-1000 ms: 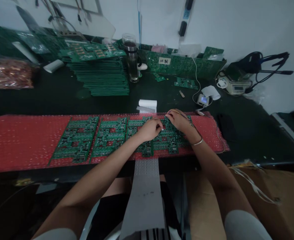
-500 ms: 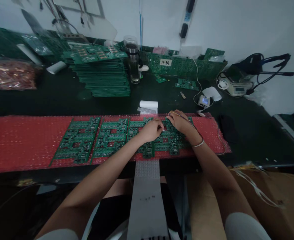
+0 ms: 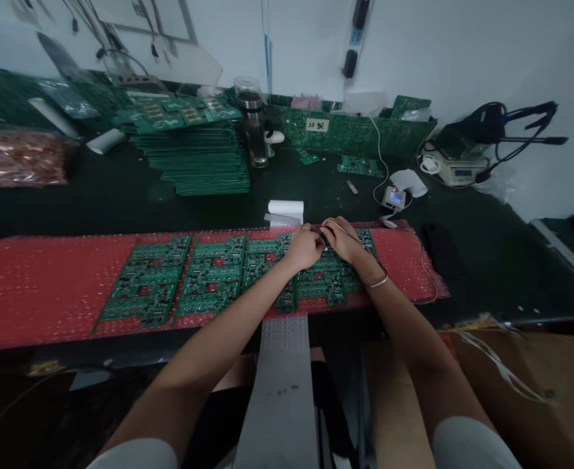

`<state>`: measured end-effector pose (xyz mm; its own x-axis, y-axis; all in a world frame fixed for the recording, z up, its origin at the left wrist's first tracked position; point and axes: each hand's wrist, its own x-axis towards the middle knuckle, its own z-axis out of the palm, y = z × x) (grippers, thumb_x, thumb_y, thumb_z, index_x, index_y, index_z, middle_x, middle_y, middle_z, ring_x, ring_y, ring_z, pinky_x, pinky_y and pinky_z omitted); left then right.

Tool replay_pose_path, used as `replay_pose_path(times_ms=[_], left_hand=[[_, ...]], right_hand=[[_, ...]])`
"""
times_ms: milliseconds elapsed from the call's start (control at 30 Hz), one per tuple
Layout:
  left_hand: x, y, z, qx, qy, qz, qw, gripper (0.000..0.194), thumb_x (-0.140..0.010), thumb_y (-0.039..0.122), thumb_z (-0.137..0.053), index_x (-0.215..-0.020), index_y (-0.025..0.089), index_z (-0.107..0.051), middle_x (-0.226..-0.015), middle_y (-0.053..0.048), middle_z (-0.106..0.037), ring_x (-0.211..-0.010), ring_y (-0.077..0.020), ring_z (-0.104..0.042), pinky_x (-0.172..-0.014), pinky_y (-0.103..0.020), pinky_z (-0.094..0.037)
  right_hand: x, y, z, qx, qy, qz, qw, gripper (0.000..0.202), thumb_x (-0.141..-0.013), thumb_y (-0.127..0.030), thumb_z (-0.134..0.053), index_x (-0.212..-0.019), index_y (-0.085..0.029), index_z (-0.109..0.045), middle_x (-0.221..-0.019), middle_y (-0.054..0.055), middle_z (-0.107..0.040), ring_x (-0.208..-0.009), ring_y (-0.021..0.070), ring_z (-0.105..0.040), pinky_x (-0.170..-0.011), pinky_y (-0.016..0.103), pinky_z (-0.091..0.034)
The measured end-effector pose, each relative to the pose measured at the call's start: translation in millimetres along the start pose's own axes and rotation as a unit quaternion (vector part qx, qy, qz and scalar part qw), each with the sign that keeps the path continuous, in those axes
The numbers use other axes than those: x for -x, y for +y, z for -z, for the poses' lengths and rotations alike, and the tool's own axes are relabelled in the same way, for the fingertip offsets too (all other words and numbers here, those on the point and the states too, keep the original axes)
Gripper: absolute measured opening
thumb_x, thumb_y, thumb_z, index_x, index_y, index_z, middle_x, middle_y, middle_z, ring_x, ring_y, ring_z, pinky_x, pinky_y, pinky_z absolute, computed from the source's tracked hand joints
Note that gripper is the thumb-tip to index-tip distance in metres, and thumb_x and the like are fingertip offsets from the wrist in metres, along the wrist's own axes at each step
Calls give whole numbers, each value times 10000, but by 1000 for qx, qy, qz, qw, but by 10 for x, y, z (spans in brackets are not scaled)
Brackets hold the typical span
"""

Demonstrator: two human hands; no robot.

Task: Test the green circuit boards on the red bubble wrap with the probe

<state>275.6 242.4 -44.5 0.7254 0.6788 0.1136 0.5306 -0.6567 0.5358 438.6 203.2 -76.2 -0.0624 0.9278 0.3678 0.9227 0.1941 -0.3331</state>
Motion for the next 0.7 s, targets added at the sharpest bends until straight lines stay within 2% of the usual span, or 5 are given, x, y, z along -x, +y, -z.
replay_pose_path(times_ms=[200,367,467,600,700], left_hand=[[10,33,-41,-30,7,12,999,185,-835,198,-578,-824,156,-758,-1055,-128,-659,-1053,-288,-564,-982,-445,-453],[77,78,-68,-64,41,22,997,144,-843,211,-599,-879,156,-727,-1079,-134,-654,-1068,-302,-558,-950,-459,-466],[192,70,-37,-71,46,-25,996,212,-893,210,-573,-1057,181,-703,-1126,-121,-654,-1106,-296,-552,-977,-476,-453],[363,43,45,-116,-3,-135,984,298,-969,298,-491,-1162,226,-707,-1290,-125,-591,-1207,-321,-512,-1031,-516,-417],[424,47,89,-143,-29,-147,978,347,-983,345,-462,-1171,208,-719,-1317,-146,-566,-1213,-341,-511,-1038,-529,-416]], right_hand=[[-5,-27,3,-5,4,-6,1000,253,-1003,-289,-378,-957,-216,-615,-976,82,-691,-936,233,-594,-947,380,-425],[-5,-16,-1,-2,3,-6,1000,248,-1004,-291,-385,-959,-217,-617,-971,81,-694,-932,233,-585,-934,376,-430],[0,-13,-15,-9,9,-6,1000,256,-1007,-297,-384,-949,-218,-621,-962,80,-696,-918,230,-586,-926,375,-433],[-12,-33,-29,-16,20,-4,1000,276,-1016,-332,-383,-930,-224,-622,-950,71,-700,-906,223,-599,-934,379,-438],[-17,-76,62,-14,32,-4,999,306,-1022,-359,-375,-910,-224,-625,-937,73,-704,-902,225,-607,-930,388,-450]])
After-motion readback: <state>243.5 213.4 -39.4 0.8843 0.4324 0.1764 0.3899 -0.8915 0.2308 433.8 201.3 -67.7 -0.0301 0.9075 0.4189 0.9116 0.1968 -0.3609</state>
